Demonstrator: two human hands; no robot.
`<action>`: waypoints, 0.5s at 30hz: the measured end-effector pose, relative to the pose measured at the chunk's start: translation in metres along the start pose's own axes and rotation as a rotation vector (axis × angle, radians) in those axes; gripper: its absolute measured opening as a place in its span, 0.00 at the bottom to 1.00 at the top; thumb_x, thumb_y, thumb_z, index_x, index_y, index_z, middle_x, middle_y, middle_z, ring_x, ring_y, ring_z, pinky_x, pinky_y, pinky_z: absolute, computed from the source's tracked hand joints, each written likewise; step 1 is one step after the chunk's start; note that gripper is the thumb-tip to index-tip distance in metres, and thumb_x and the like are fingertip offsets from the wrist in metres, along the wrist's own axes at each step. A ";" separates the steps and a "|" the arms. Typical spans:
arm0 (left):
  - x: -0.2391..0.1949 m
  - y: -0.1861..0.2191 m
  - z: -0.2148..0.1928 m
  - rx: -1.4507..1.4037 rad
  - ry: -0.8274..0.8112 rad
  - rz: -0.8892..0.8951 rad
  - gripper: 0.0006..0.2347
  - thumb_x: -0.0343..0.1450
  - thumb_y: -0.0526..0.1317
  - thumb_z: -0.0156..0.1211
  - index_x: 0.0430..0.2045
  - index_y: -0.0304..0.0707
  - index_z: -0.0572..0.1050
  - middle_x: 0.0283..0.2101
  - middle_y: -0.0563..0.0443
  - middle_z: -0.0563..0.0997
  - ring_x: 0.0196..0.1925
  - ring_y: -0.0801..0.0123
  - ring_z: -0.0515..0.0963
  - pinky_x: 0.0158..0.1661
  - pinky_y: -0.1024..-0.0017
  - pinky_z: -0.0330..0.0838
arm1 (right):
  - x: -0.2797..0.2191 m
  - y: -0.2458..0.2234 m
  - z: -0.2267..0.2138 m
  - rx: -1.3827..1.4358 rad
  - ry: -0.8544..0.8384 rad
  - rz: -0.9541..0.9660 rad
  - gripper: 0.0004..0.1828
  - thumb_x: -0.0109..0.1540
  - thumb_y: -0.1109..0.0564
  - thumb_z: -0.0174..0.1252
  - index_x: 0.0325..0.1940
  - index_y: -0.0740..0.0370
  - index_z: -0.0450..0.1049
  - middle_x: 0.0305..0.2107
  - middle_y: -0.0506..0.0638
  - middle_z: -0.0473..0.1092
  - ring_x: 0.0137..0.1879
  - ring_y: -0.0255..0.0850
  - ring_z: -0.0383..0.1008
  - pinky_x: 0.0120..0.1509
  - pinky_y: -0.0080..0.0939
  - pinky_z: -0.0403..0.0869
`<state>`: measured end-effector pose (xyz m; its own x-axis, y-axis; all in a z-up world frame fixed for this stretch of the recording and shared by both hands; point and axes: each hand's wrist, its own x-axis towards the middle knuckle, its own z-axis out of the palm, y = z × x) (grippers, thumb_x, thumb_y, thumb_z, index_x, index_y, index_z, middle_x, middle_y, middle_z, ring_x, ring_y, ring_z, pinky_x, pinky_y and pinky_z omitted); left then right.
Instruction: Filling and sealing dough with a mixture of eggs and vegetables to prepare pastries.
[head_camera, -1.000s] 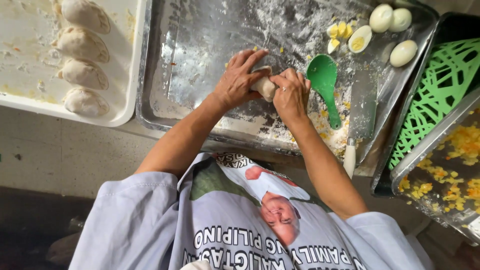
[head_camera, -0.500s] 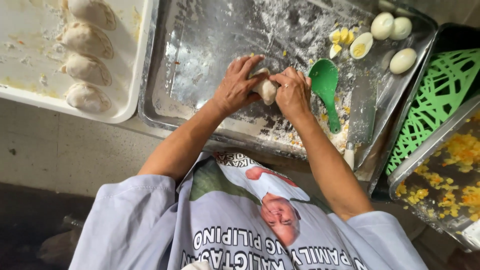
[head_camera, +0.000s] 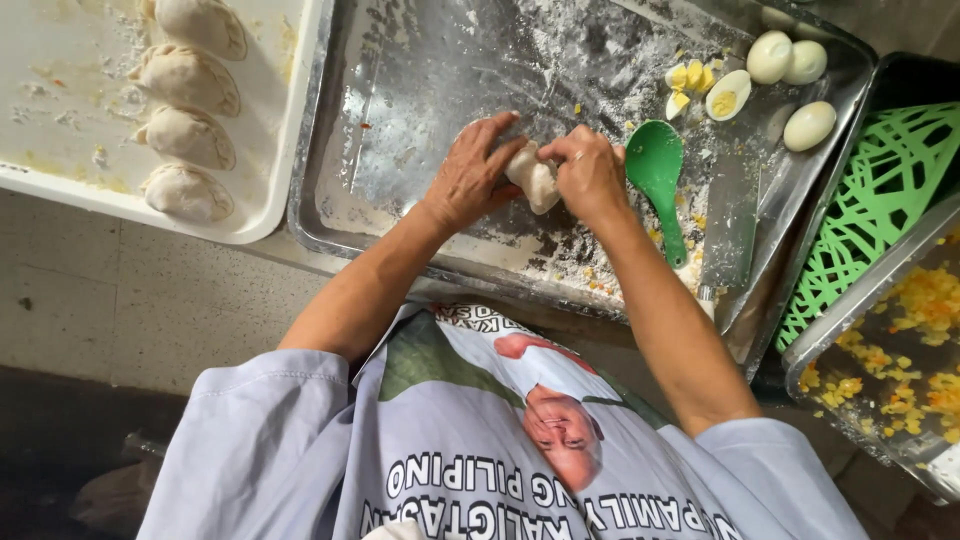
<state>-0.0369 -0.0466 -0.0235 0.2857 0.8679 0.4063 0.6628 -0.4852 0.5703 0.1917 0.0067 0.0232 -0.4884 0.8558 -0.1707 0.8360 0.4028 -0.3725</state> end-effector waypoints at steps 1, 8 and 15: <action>-0.005 -0.008 0.006 -0.058 0.001 -0.001 0.18 0.68 0.53 0.69 0.46 0.46 0.76 0.63 0.41 0.67 0.61 0.43 0.71 0.55 0.51 0.70 | 0.007 0.008 0.006 0.107 0.005 0.053 0.23 0.57 0.68 0.48 0.43 0.44 0.82 0.33 0.46 0.69 0.45 0.51 0.73 0.55 0.54 0.69; -0.007 -0.021 0.008 -0.106 0.027 0.064 0.11 0.69 0.47 0.69 0.38 0.44 0.79 0.59 0.42 0.69 0.59 0.44 0.73 0.53 0.55 0.71 | 0.000 -0.042 -0.026 -0.005 -0.013 0.010 0.26 0.59 0.70 0.45 0.42 0.47 0.85 0.35 0.49 0.69 0.46 0.50 0.72 0.54 0.53 0.67; -0.002 -0.026 0.003 -0.214 0.056 0.078 0.09 0.72 0.46 0.65 0.34 0.42 0.76 0.54 0.42 0.70 0.52 0.44 0.74 0.47 0.56 0.73 | 0.019 -0.018 -0.007 0.083 -0.025 0.058 0.21 0.60 0.67 0.46 0.37 0.44 0.82 0.34 0.46 0.69 0.47 0.51 0.72 0.56 0.57 0.68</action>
<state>-0.0520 -0.0352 -0.0412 0.2879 0.8224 0.4907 0.4767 -0.5674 0.6714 0.1689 0.0180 0.0327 -0.4465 0.8682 -0.2164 0.8402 0.3236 -0.4352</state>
